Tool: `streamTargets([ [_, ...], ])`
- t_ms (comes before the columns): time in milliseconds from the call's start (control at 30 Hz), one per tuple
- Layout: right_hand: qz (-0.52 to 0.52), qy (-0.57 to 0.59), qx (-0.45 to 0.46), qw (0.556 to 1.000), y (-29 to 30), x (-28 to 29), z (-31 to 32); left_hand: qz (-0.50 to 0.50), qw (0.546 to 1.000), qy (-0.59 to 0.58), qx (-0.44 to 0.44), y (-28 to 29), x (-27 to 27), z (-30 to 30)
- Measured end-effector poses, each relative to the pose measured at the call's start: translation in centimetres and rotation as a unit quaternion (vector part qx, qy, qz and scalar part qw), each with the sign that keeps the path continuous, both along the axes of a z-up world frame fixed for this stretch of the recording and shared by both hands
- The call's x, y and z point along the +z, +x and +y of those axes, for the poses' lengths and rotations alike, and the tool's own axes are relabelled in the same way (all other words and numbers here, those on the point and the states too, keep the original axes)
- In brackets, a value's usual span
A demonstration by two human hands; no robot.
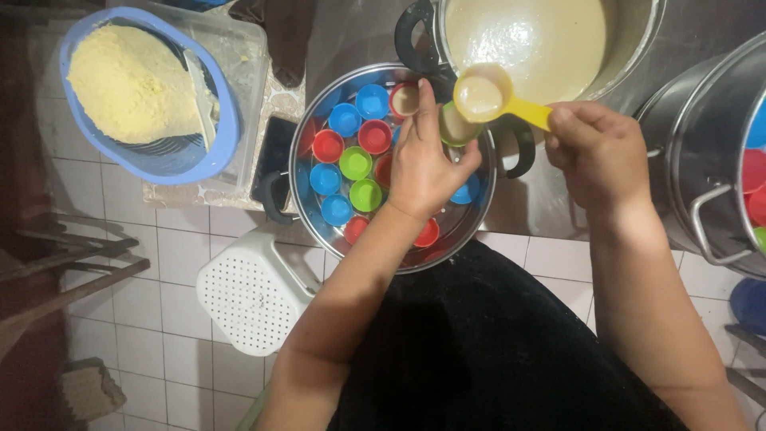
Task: Filling small colorful plastic molds with batter using a yellow scoop in a bakery kitchen.
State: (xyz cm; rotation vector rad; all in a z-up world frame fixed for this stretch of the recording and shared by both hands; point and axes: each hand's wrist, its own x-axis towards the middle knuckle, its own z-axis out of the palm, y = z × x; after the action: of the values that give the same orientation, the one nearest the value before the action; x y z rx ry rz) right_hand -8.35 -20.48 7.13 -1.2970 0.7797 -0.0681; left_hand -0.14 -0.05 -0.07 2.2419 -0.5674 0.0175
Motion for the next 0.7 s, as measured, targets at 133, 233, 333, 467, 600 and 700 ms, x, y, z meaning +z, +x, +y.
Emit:
streamTargets([
  [133, -0.064, 0.143, -0.042, 0.987, 0.4, -1.7, -1.5, -0.025, 1.0, 0.002, -0.012, 0.2, -0.8, 0.8],
  [233, -0.063, 0.08, -0.044, 0.994, 1.0, -1.6, -1.9, -0.01, 0.998, 0.048, -0.041, -0.1, -2.7, 1.3],
  [333, -0.029, -0.167, -0.005, 0.986, 2.3, -2.8, -2.6, -0.102, 0.991, 0.045, -0.069, -0.3, -4.6, 1.5],
  [467, -0.096, -0.527, 0.135, 0.834, 4.2, -5.3, -4.8, -0.096, 0.989, 0.063, -0.095, -0.1, -6.3, 1.1],
  [600, 0.004, -0.606, 0.217, 0.766, 6.4, -6.6, -5.1, -0.107, 0.982, 0.13, -0.091, 0.0, -8.1, 0.8],
  [700, -0.018, -0.514, 0.257, 0.818, 7.4, -7.4, -5.2, -0.073, 0.978, 0.162, -0.11, 0.1, -8.2, 0.9],
])
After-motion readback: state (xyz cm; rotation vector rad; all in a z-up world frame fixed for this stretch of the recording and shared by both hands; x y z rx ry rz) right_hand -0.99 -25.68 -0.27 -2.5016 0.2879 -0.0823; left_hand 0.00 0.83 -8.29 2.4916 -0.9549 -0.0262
